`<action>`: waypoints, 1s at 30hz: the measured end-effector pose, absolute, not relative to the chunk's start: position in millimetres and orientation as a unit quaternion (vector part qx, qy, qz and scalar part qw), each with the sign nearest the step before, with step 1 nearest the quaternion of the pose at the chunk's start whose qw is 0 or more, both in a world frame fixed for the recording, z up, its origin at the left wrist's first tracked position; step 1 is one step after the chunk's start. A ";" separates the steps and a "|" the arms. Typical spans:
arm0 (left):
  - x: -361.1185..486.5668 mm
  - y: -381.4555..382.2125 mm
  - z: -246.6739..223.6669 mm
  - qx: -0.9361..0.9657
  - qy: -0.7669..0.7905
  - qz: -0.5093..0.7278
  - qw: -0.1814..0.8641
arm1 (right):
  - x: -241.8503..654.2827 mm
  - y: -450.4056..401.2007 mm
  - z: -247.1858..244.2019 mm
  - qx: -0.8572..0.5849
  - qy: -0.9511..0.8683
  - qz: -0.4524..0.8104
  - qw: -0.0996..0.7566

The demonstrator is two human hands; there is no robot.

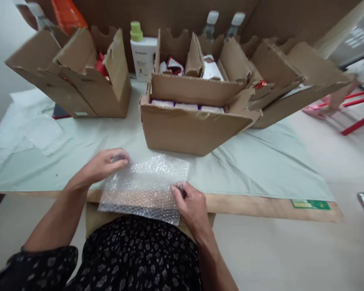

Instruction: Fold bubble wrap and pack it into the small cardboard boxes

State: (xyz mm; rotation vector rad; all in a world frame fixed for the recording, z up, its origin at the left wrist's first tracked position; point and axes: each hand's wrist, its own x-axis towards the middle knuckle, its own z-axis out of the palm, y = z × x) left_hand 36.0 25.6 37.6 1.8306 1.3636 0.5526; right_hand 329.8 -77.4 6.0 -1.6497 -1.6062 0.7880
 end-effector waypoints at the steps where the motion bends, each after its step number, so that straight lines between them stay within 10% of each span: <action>1: 42.9 33.1 31.5 0.727 0.531 0.211 0.381 | 331.3 -77.7 2.5 -0.653 -0.615 0.284 0.338; 12: 59.9 -15.5 21.3 0.795 0.538 0.280 0.028 | 366.7 -87.4 -3.8 -0.709 -0.615 0.058 0.341; 21: 95.2 -36.6 -23.3 0.906 0.415 0.065 0.055 | 321.3 -67.5 -21.4 -0.510 -0.843 0.015 0.171; 30: 87.2 -39.4 -25.9 0.901 0.424 0.061 0.072 | 393.9 -131.3 -17.5 -0.510 -0.839 0.060 0.180</action>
